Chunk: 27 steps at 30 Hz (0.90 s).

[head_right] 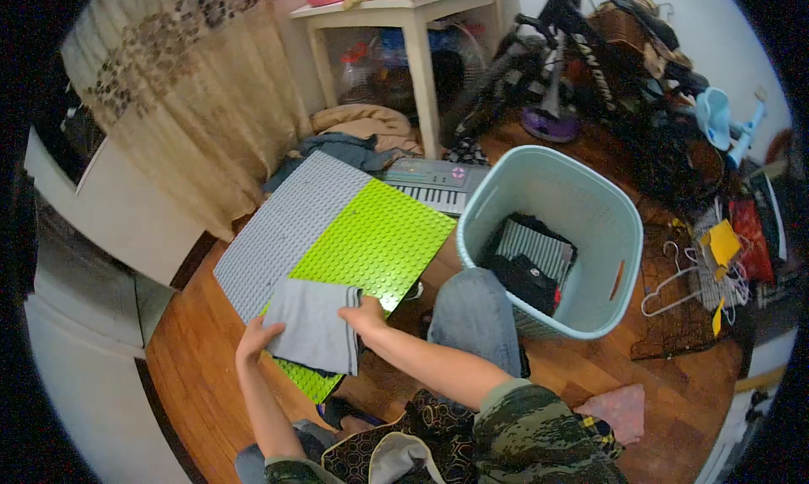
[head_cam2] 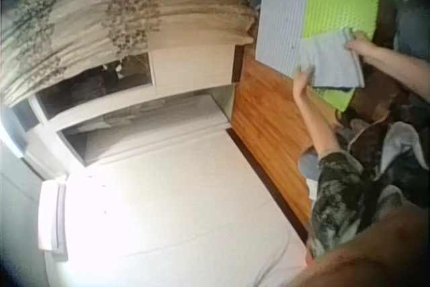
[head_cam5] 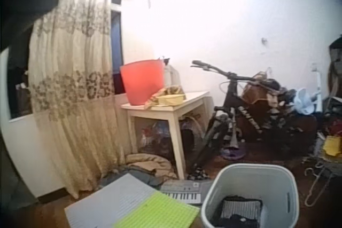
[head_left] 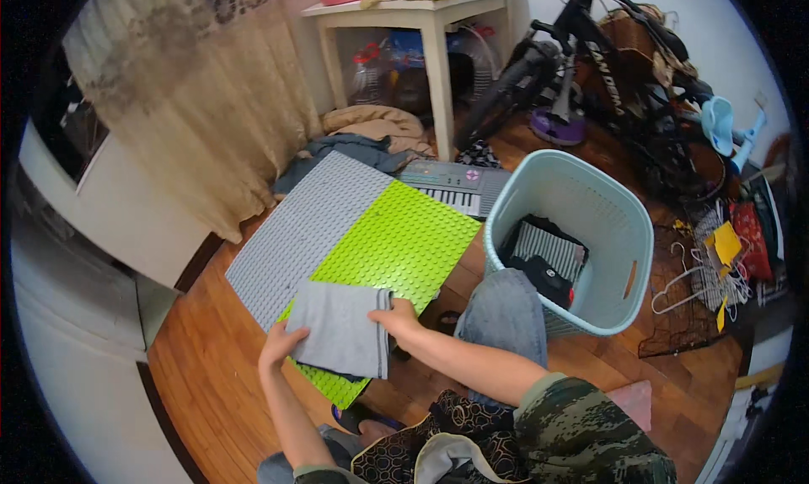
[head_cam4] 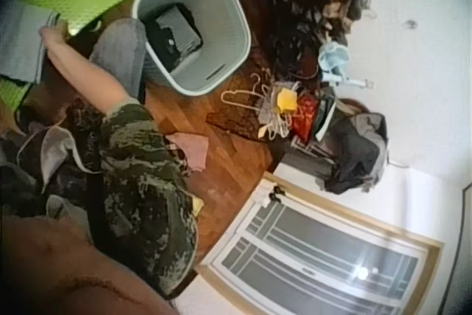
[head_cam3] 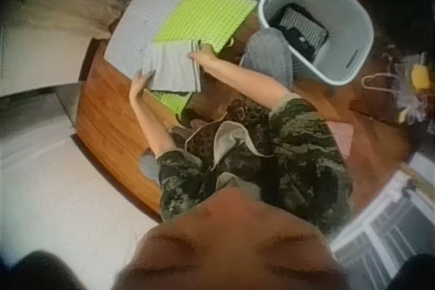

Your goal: The person sits on the floor and folds a grey and navy long-sleeved shirt on a green folding board. They briefly open a yellow package to retrieve a small item before returning to folding the shirt and placing it into a laundry basket.

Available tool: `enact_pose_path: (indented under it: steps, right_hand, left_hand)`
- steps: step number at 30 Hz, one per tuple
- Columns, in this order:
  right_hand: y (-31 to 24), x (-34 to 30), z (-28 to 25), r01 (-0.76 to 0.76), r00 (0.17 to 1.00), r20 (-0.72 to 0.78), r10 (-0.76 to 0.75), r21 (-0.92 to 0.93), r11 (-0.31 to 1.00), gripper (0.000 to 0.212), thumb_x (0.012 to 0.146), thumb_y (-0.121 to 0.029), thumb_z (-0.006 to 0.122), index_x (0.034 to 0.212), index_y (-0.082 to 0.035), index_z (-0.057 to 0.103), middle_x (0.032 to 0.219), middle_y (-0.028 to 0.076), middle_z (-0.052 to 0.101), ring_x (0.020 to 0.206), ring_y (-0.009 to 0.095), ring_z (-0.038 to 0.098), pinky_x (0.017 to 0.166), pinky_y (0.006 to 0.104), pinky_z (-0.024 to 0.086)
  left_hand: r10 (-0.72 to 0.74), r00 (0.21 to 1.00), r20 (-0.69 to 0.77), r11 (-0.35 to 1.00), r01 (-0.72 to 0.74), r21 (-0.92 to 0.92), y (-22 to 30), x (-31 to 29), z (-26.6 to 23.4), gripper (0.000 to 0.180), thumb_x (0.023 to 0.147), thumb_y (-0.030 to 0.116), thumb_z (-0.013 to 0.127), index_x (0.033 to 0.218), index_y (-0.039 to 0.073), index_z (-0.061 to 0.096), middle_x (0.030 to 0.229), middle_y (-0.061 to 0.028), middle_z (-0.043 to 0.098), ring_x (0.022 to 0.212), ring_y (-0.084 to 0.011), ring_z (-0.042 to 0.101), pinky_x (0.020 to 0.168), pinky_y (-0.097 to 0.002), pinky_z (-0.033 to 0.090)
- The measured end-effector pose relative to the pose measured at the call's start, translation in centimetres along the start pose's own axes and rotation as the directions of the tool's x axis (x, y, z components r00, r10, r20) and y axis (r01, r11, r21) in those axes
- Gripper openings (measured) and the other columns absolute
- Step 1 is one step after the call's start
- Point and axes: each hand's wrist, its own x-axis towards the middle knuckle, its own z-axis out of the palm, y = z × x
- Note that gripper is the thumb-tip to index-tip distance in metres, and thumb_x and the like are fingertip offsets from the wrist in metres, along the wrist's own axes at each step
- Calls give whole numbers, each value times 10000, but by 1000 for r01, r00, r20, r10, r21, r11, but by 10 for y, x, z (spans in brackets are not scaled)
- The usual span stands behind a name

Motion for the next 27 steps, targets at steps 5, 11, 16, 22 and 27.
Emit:
enact_pose_path:
  steps: [5, 11, 16, 22, 27]
  right_hand:
    - [-52, -14, -29, 458, 886, -111, -450, 62, 887, 383, 815, -194, 569, 1091, 57, 479, 977, 199, 596, 936, 284, 572, 825, 371, 431]
    - [-154, -35, -146, 497, 867, -66, -494, 184, 848, 279, 859, -177, 556, 1070, -4, 501, 923, 93, 598, 821, 164, 564, 717, 335, 480]
    - [-172, -41, -294, 465, 876, -198, -440, 102, 879, 264, 869, -129, 538, 1081, 21, 495, 953, 117, 605, 856, 190, 587, 771, 344, 484]
    - [-93, 11, -420, 133, 884, -431, -179, -134, 982, 322, 807, -63, 541, 1111, 41, 511, 1004, 145, 597, 892, 225, 586, 779, 354, 468]
    - [-25, 78, -486, 15, 726, -657, -202, -278, 960, 403, 751, -105, 613, 1116, 37, 514, 1026, 191, 586, 927, 269, 572, 823, 375, 443]
  left_hand:
    - [263, 965, -6, 911, -250, -327, 88, -36, 15, 479, 791, 162, 620, 1184, -62, 464, 1103, -114, 574, 961, -175, 553, 843, -294, 427]
    - [409, 912, 23, 850, -371, -375, 199, -42, 77, 411, 845, 142, 582, 1188, -52, 465, 1094, -99, 573, 952, -148, 543, 851, -284, 426]
    - [450, 811, 374, 869, -302, -391, 269, 12, 199, 364, 851, 113, 564, 1174, -30, 474, 1077, -97, 587, 921, -144, 570, 826, -270, 451]
    - [187, 782, 594, 977, -213, -26, 289, 76, 357, 377, 831, 168, 575, 1148, -12, 479, 998, -130, 594, 843, -201, 602, 557, -324, 525]
    - [263, 689, 675, 852, -494, 172, 252, 153, 454, 441, 813, 144, 535, 1222, 53, 397, 1054, -180, 568, 909, -342, 582, 666, -499, 482]
